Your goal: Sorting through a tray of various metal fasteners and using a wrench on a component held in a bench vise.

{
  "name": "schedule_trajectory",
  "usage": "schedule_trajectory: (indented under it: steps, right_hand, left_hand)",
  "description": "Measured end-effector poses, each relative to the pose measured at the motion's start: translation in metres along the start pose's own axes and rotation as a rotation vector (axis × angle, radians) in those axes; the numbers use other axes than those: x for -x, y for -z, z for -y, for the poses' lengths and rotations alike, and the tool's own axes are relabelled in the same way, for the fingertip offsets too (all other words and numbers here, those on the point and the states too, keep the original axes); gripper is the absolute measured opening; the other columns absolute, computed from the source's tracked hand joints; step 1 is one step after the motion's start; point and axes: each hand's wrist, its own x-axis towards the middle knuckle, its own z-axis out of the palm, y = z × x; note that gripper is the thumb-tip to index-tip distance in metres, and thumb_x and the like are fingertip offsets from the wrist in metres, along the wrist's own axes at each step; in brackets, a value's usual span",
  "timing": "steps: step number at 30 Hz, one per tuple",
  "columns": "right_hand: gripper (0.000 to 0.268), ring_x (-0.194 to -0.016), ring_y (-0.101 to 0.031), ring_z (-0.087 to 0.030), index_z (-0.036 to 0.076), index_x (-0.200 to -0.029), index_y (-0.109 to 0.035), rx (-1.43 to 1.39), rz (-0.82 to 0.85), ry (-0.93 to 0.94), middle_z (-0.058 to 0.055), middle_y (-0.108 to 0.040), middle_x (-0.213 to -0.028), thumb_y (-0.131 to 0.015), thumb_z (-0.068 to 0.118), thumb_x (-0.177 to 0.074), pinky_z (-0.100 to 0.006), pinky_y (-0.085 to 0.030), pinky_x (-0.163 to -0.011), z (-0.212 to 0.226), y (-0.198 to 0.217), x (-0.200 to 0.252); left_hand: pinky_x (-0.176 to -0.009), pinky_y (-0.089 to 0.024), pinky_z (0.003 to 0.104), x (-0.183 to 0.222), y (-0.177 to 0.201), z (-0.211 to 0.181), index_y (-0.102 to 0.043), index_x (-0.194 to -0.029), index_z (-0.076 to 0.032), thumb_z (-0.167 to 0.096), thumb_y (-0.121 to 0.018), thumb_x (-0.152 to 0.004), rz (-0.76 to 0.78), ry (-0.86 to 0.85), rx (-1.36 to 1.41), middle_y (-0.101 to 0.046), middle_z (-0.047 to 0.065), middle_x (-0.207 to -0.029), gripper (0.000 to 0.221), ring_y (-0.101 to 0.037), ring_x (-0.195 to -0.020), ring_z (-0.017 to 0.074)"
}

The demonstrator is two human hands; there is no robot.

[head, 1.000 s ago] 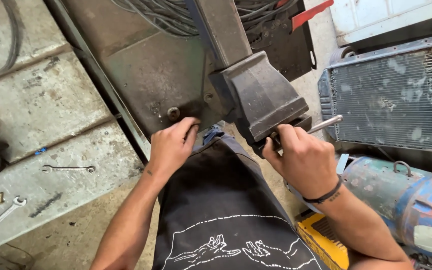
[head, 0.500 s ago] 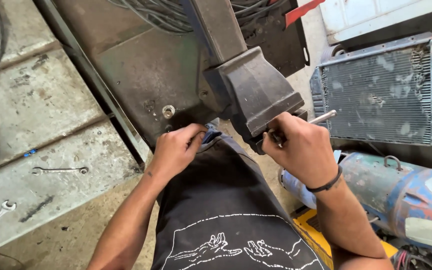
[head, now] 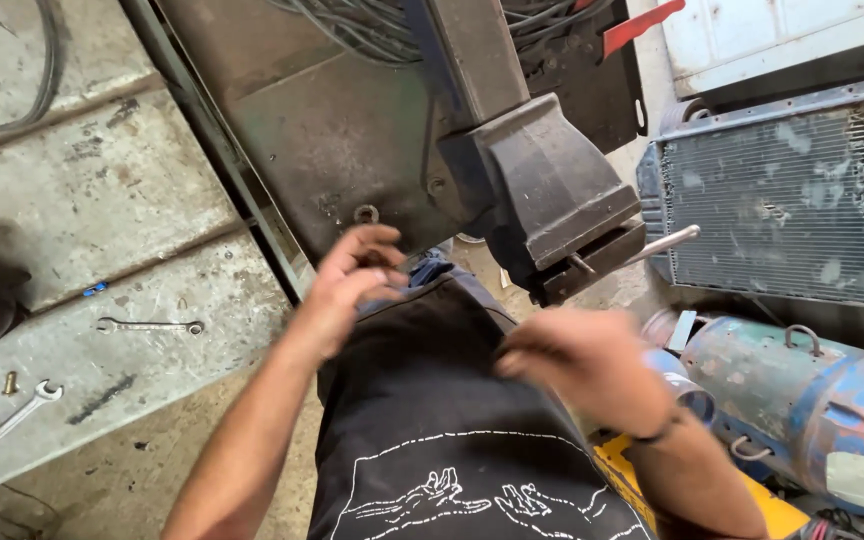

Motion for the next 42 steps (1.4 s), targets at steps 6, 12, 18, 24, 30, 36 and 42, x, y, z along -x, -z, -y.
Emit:
schedule_trajectory:
  steps: [6, 12, 18, 24, 30, 36, 42]
  right_hand:
    - [0.032, -0.088, -0.070, -0.050, 0.004, -0.121, -0.064, -0.253, 0.204, -0.087, -0.025, -0.069, -0.088, -0.069, 0.011, -0.089, -0.058, -0.055, -0.075, -0.011, -0.058, -0.031]
    - [0.035, -0.067, -0.067, -0.023, 0.017, -0.100, -0.067, 0.159, -0.133, 0.190, -0.001, -0.055, -0.073, -0.086, 0.037, -0.078, -0.037, -0.055, -0.060, -0.055, -0.115, -0.040]
    - [0.030, -0.059, -0.064, -0.015, 0.023, -0.086, -0.066, 0.310, -0.205, 0.371, 0.007, -0.053, -0.068, -0.063, 0.051, -0.097, -0.028, -0.054, -0.054, -0.088, -0.133, -0.052]
    - [0.020, -0.065, -0.069, -0.038, 0.009, -0.093, -0.066, -0.084, 0.070, 0.235, -0.010, -0.057, -0.066, -0.071, 0.028, -0.096, -0.040, -0.054, -0.053, -0.039, -0.123, -0.060]
    - [0.037, -0.061, -0.067, -0.036, 0.010, -0.095, -0.066, -0.282, 0.238, 0.145, -0.010, -0.062, -0.066, -0.055, 0.044, -0.103, -0.038, -0.052, -0.055, -0.061, -0.140, -0.054]
    - [0.025, -0.063, -0.044, -0.008, 0.007, -0.081, -0.067, -0.433, 0.214, 0.020, -0.002, -0.053, -0.056, -0.058, 0.016, -0.103, -0.029, -0.046, -0.053, -0.013, -0.123, -0.073]
    - [0.041, -0.068, -0.052, -0.013, 0.002, -0.116, -0.063, -0.485, 0.178, 0.115, 0.000, -0.051, -0.070, -0.085, 0.017, -0.085, -0.030, -0.051, -0.066, -0.034, -0.132, -0.065]
  left_hand:
    - [-0.110, -0.048, 0.049, 0.024, -0.028, 0.028, -0.051, -0.140, -0.003, -0.003, -0.053, -0.088, 0.076, 0.031, 0.199, -0.058, 0.021, -0.140, 0.053, -0.057, -0.134, 0.0362]
    - [-0.076, -0.067, 0.041, 0.027, -0.028, 0.054, -0.054, -0.129, -0.006, -0.005, -0.062, -0.097, -0.035, -0.160, 0.244, -0.063, 0.014, -0.138, 0.033, -0.069, -0.110, 0.0253]
    - [-0.082, -0.064, 0.038, 0.048, -0.038, 0.017, -0.058, -0.120, -0.003, -0.001, -0.069, -0.094, 0.014, -0.307, 0.121, -0.072, 0.020, -0.125, 0.029, -0.074, -0.101, 0.0247]
    - [-0.081, -0.062, 0.039, 0.075, -0.010, 0.002, -0.075, -0.119, -0.007, -0.014, -0.071, -0.095, -0.115, -0.440, -0.362, -0.081, 0.009, -0.097, 0.025, -0.078, -0.094, 0.0224]
    - [-0.076, -0.062, 0.034, 0.089, -0.007, 0.000, -0.080, -0.109, -0.017, -0.015, -0.081, -0.087, -0.261, -0.632, -0.620, -0.079, 0.000, -0.098, 0.022, -0.079, -0.088, 0.0218]
    - [-0.069, -0.062, 0.036, 0.091, -0.006, -0.009, -0.079, -0.106, -0.011, -0.011, -0.076, -0.091, -0.356, -0.900, -0.760, -0.079, 0.004, -0.096, 0.015, -0.078, -0.084, 0.0269]
    - [-0.067, -0.063, 0.035, 0.095, 0.001, -0.011, -0.080, -0.106, -0.010, -0.009, -0.078, -0.088, -0.343, -0.858, -0.683, -0.080, 0.005, -0.094, 0.018, -0.078, -0.082, 0.0267]
